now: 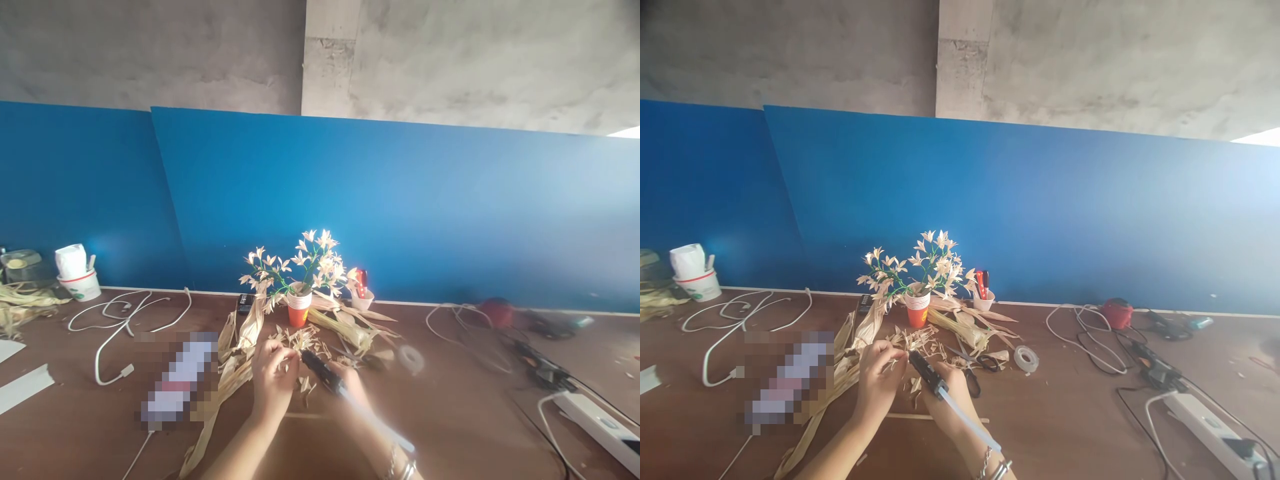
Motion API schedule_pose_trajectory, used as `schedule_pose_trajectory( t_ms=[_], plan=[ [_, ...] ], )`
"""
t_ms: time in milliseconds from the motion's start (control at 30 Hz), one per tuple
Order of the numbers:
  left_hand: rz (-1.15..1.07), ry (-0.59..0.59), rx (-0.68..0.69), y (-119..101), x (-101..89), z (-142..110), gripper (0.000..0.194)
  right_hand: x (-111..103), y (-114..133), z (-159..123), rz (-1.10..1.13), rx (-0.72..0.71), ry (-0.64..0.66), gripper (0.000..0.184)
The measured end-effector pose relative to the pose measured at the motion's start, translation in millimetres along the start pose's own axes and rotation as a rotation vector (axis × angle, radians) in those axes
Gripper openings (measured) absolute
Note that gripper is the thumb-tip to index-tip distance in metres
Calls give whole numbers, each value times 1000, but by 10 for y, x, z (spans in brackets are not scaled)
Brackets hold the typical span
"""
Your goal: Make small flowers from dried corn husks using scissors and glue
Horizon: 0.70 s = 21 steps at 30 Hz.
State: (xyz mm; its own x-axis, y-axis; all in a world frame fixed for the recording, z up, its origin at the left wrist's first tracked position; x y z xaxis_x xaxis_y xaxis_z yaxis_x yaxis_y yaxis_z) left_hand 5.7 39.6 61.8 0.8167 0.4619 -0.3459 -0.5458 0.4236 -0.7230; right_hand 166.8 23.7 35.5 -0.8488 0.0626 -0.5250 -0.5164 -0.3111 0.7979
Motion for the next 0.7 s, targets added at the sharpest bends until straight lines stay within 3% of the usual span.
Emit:
schedule_pose_trajectory(
  t_ms=[367,700],
  plan=[
    [-10,11,1,-13,-1,-5,15,-13,-6,21,-99,-35,-6,11],
    [-16,-20,11,-11,-18,-4,15,-13,36,7,-28,27,34,7]
  ],
)
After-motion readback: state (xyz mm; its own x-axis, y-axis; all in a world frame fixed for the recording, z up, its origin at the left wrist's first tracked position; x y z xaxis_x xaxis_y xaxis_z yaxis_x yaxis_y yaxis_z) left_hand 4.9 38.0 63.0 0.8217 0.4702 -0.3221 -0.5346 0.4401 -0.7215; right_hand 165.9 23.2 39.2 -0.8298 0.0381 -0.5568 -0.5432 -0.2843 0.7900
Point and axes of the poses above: each hand's wrist, its own z-axis towards the middle knuckle, its own x-axis out of the palm, y = z × x, the point moved 8 cm from there along z, towards the middle knuckle, and after that the axes turned 13 degrees about -x, right-handed, at the moved point
